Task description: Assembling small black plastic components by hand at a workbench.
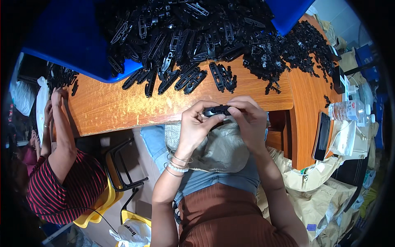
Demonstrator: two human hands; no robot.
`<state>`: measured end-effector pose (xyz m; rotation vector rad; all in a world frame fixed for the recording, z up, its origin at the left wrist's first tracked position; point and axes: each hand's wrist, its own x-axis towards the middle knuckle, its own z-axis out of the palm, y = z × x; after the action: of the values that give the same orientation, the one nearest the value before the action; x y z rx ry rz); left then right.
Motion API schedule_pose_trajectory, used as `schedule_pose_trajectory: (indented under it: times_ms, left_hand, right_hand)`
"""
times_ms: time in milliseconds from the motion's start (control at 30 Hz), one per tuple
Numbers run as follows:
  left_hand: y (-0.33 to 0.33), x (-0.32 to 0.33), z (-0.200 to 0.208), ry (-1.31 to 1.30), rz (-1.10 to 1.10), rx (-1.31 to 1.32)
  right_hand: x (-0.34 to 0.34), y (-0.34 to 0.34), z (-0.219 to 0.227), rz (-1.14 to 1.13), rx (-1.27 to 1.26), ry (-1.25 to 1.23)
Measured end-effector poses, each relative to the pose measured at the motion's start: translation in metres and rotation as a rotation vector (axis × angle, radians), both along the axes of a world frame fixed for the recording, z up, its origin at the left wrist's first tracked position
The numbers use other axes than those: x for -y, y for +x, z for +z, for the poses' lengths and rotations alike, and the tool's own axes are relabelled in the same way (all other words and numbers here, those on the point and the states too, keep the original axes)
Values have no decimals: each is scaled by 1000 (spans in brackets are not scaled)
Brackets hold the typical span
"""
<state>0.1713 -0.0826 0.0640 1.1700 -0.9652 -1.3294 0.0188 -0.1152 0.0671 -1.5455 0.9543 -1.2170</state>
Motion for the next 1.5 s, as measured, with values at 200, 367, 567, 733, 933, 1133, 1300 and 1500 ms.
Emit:
schedule_pose_trajectory:
  times_ms: [200,367,567,733,933,1133,1300,1500]
  left_hand:
    - [0,-4,1,3,34,-150]
    - [0,-7,8,-75,-17,0]
    - [15,-4,10,57,-170,-79]
    - [12,36,3,-346,-69,605]
    - [-13,70,1,-368,177,1145]
    - [-2,61,-2,-430,232,1035]
    - [10,38,11,16,-48,47]
    - [8,17,7,-83,-103,-76]
  right_hand:
    - [0,-7,2,-16,-190,-243]
    - [-9,-17,-10,95,-122,244]
    - [-6,-35,-16,198,-54,248]
    - [27,-42,-22,146,-270,-202]
    - [70,0,-15,-248,-674,-165]
    - [80,-4,-13,-210,-860,-319]
    - [63,-28,5,191,80,356]
    - [38,-22,9,216,333,398]
